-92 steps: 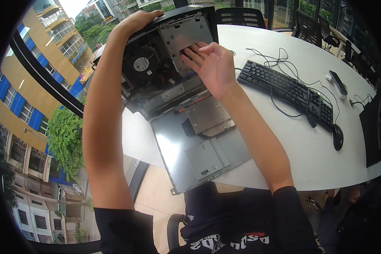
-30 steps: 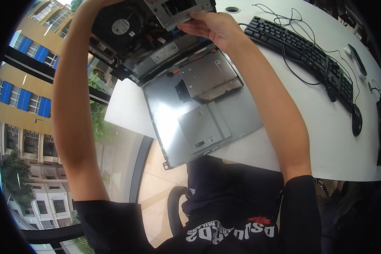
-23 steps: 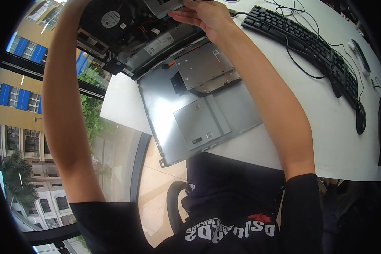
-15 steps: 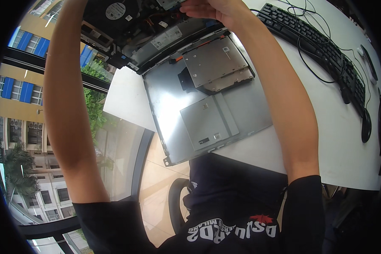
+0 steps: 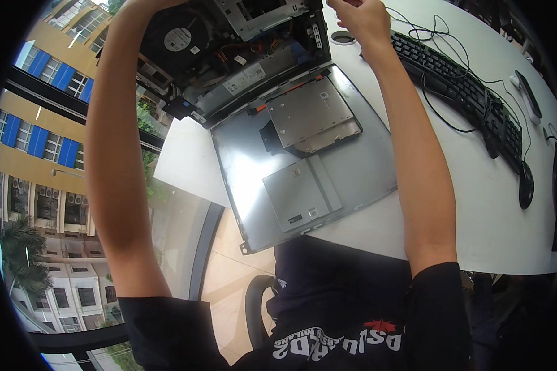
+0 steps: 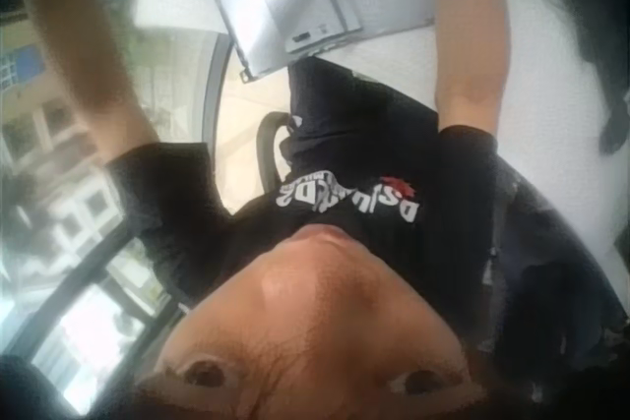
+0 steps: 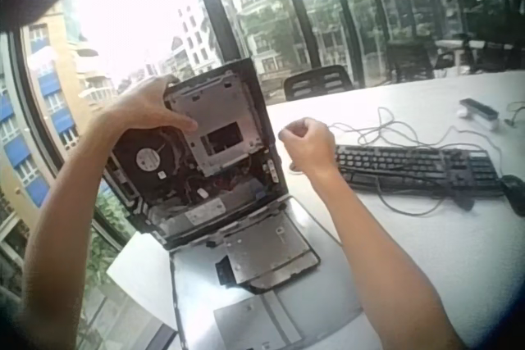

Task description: Removing internal components from a computer tower and closing the chassis.

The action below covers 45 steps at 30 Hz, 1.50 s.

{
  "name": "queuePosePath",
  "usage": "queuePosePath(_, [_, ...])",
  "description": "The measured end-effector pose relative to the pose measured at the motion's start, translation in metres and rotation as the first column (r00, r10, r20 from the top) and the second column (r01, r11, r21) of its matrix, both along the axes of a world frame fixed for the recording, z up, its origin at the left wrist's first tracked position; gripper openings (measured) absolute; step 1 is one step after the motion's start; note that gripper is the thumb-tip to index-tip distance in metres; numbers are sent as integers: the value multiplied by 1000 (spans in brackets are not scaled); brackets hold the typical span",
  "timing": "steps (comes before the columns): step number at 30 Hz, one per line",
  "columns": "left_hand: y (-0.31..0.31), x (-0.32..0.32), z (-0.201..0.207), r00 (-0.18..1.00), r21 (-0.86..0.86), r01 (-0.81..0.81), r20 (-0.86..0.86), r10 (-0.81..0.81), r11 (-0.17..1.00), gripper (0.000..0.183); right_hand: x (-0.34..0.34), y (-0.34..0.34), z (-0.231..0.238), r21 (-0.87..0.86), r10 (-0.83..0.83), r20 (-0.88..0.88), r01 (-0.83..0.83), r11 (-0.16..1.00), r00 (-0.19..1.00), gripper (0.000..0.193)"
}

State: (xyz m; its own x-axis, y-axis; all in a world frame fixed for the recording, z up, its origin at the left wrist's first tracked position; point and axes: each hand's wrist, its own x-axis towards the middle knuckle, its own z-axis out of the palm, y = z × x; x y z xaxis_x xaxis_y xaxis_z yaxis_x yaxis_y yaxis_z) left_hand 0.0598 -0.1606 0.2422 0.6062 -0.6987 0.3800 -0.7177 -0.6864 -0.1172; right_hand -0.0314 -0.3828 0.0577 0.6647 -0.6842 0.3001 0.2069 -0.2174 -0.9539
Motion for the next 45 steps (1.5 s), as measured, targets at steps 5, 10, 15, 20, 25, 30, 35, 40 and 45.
queuePosePath(5, [-7, -3, -6, 984, 23, -132, 122, 128, 991, 107, 25, -2, -37, -415, -75, 62, 95, 905, 995, 65])
queuePosePath(10, [-2, -15, -2, 989, 15, -98, 113, 96, 995, 107, 11, 36, -18, -269, 68, -15, -70, 961, 998, 80])
queuePosePath(15, [5, 33, -12, 984, -7, 85, 156, -83, 996, 97, 15, 43, -25, -403, 23, 42, -4, 915, 999, 92])
queuePosePath(20, [8, 35, -18, 953, 10, 93, 287, -92, 996, 96, 15, 51, -25, -431, -43, 35, 54, 901, 998, 99])
queuePosePath(25, [7, 34, -16, 976, 13, 65, 209, -67, 998, 115, 19, 51, -25, -415, -64, 22, 67, 907, 998, 101])
queuePosePath(30, [8, 33, -16, 974, 11, 100, 202, -100, 995, 93, 16, 53, -23, -388, -57, -32, 40, 921, 998, 100])
queuePosePath(35, [9, 36, -16, 955, 6, 122, 272, -119, 992, 91, 14, 54, -18, -410, -95, -76, 56, 910, 993, 99])
queuePosePath(40, [2, 29, -12, 983, 5, 92, 157, -92, 996, 108, 15, 51, -20, -408, -72, -62, 41, 912, 995, 100])
queuePosePath(45, [2, 22, -12, 989, 14, 29, 147, -31, 999, 108, 3, 36, -4, -360, 71, -83, -96, 928, 994, 95])
